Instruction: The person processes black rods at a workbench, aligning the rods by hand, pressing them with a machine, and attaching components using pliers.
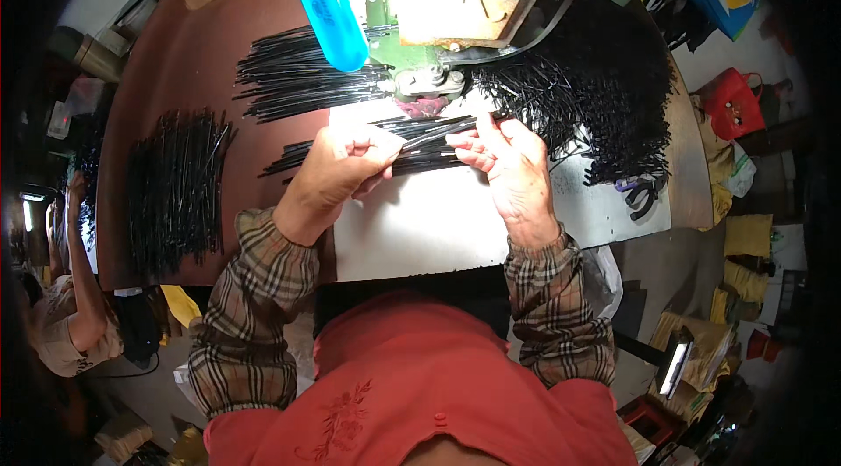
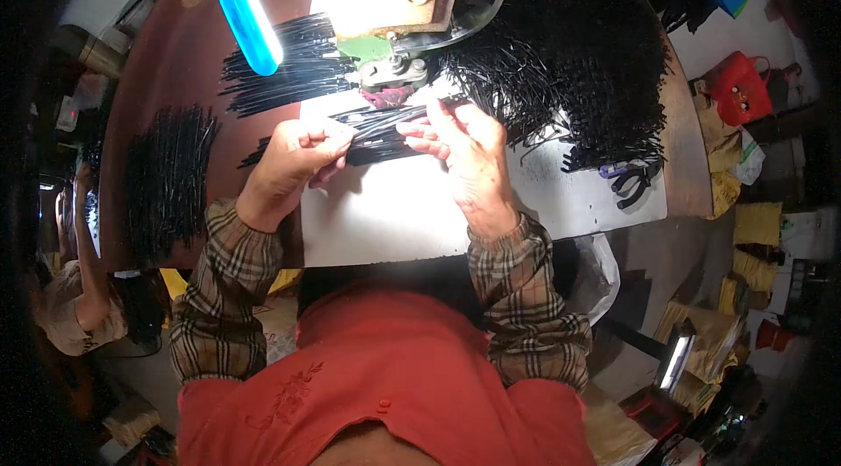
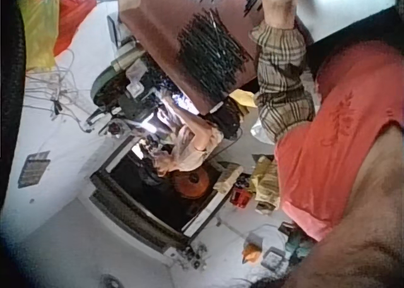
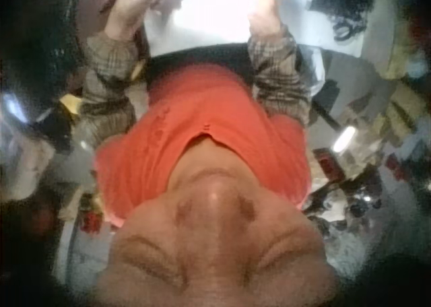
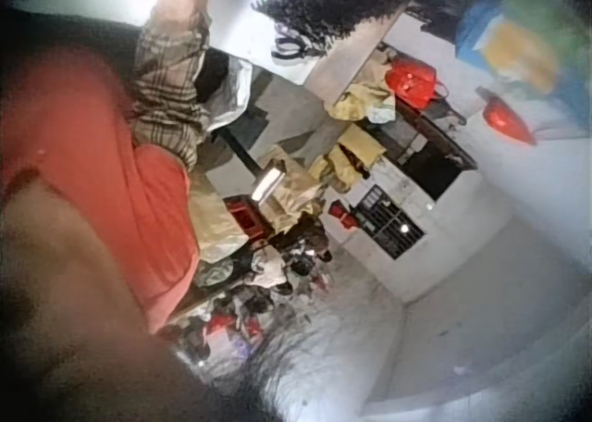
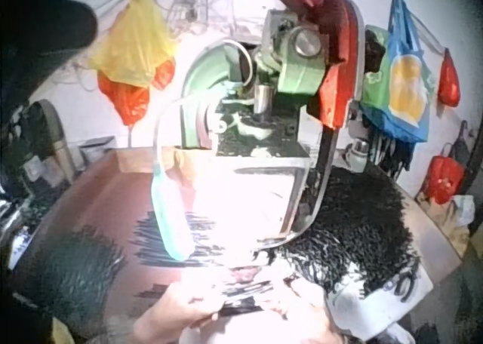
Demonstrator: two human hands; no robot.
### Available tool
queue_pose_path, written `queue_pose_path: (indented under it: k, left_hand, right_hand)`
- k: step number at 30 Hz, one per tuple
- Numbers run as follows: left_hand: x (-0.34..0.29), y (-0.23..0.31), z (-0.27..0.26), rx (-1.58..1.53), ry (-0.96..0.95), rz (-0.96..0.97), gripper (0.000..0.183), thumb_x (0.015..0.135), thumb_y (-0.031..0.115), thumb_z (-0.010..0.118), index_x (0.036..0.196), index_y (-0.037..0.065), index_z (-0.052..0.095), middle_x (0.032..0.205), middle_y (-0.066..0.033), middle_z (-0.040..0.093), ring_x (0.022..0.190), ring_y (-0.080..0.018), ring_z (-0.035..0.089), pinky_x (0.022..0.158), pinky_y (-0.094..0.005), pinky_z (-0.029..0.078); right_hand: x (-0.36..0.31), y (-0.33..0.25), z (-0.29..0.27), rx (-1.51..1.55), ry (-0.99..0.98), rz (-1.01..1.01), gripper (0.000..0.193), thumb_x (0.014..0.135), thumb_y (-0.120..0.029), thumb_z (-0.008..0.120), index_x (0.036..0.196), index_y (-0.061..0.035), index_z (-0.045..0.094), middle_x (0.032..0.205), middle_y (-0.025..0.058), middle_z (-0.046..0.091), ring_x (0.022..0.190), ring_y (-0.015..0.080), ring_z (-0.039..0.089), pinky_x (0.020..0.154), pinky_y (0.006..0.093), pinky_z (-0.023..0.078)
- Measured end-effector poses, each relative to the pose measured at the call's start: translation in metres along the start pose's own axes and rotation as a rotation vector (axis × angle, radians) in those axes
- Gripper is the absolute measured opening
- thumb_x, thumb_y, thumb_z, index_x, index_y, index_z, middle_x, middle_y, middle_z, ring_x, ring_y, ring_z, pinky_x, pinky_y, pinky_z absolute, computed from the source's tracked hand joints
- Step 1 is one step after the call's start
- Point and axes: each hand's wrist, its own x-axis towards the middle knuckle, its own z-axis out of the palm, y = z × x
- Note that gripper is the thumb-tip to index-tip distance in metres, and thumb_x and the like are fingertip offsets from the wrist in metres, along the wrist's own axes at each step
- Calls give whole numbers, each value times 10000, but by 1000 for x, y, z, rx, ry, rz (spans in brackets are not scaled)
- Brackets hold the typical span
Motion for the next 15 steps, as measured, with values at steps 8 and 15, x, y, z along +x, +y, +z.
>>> queue_pose_path:
  k: [8,15]
  left_hand:
    - [19,-3,-1,-261,-17,-22,125,853,125,645,827,4,632,653,1,547,475,-20,408,410,-176,272]
    - [26,0,-6,-297,-66,-10,171,870,119,628,954,-29,643,632,36,484,460,-23,342,411,-192,236]
  right_hand:
    - [11,10,0,66,48,-73,194,939,-127,609,1043,34,584,940,144,670,820,208,690,700,260,557]
    - [14,11,0,62,-7,-77,169,926,-87,611,1053,20,579,944,159,674,834,221,694,714,281,567]
